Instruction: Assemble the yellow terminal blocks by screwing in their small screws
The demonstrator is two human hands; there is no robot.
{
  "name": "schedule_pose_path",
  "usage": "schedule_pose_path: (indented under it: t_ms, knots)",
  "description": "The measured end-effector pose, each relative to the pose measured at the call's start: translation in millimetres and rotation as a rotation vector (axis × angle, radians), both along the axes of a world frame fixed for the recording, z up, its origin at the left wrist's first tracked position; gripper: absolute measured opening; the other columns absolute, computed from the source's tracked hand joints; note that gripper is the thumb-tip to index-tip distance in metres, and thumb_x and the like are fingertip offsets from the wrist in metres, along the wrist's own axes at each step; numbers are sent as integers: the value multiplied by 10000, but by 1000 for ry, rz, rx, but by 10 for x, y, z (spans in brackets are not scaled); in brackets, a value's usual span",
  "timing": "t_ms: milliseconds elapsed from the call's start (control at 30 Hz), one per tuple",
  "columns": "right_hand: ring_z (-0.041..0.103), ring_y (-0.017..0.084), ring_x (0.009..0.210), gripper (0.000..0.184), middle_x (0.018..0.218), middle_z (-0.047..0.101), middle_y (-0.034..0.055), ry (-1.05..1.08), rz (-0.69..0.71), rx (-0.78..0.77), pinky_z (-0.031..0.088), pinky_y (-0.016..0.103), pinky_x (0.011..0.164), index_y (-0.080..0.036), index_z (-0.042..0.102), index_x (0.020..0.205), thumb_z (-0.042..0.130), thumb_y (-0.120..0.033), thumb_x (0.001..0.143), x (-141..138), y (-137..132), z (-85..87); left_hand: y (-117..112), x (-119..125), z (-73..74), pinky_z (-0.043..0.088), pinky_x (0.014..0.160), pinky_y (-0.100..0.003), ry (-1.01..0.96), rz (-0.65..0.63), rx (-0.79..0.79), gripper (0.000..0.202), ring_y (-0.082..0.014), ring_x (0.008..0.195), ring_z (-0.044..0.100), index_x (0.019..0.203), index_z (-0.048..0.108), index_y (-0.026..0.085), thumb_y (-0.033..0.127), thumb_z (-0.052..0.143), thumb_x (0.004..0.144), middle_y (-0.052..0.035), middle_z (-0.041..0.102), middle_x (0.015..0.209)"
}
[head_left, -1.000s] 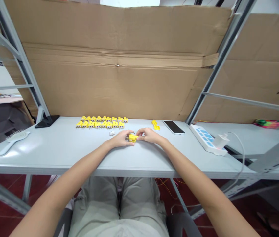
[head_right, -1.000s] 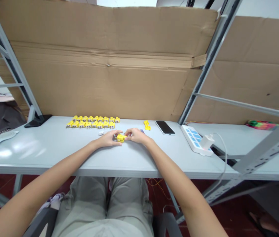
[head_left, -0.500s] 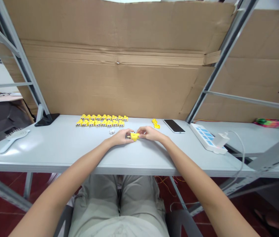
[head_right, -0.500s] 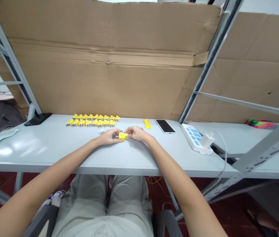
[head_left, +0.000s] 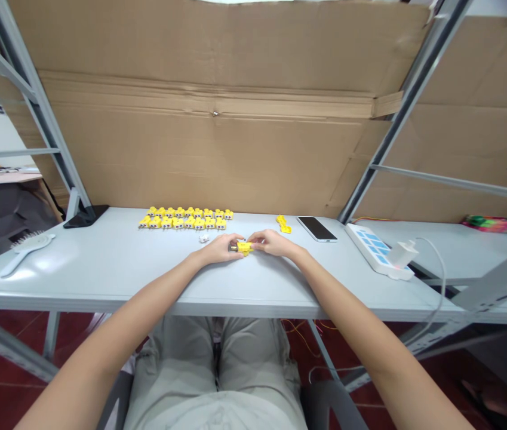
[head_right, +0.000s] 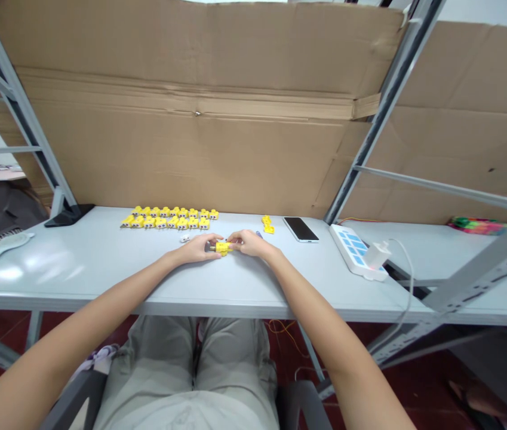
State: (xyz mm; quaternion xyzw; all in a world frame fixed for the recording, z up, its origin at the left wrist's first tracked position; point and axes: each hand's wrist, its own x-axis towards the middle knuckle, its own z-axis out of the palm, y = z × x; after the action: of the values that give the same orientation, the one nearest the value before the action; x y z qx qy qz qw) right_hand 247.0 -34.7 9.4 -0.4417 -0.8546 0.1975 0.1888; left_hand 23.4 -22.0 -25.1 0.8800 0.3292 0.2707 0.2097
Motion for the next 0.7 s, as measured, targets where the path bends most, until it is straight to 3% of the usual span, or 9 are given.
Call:
schedule_pose_path:
  t_ms: [167,300,400,500,600,700]
  knots:
    - [640,182,757,290,867,729,79,121,-23,-72,494,303,751,-143,706,916,541,-381,900,-16,-42,29,-11,7,2,495,858,-331,-54,-29,71,479,-221,942,639,1184,611,159,357,691,755,-81,687,1044]
    - [595,142,587,359,698,664,66,394,-113,-439,499,271,598,-123,653,791,588,-465,877,-65,-86,24,2,18,-2,492,885,-345,-159,-9,60,517,-214,957,634,1194,594,150,380,716,746,-100,676,1084]
    - [583,117,575,306,663,647,55,610,-151,-612,508,243,608,-120,651,749,677,-414,832,-113,-92,-10,8,29,13,495,880,-345,-270,32,-108,622,-224,1004,630,1263,548,145,435,729,743,-122,663,1122]
    - [578,110,574,247,642,642,48,721,-159,-644,498,225,596,-117,661,749,708,-352,811,-162,-86,-55,-6,37,48,518,772,-325,-372,55,-394,654,-205,888,656,1282,529,132,552,652,796,-119,681,1034]
    - [569,106,574,209,655,646,50,767,-138,-637,481,221,578,-117,666,759,722,-317,786,-209,-88,-93,-36,45,77,512,688,-296,-404,6,-603,562,-166,748,647,1103,619,112,557,683,766,-94,694,899]
    - [548,105,561,230,639,631,40,784,-142,-597,456,225,550,-132,643,715,760,-329,734,-247,-97,-115,-56,54,80,504,688,-285,-457,1,-666,466,-155,736,637,935,644,113,483,768,681,-90,696,857]
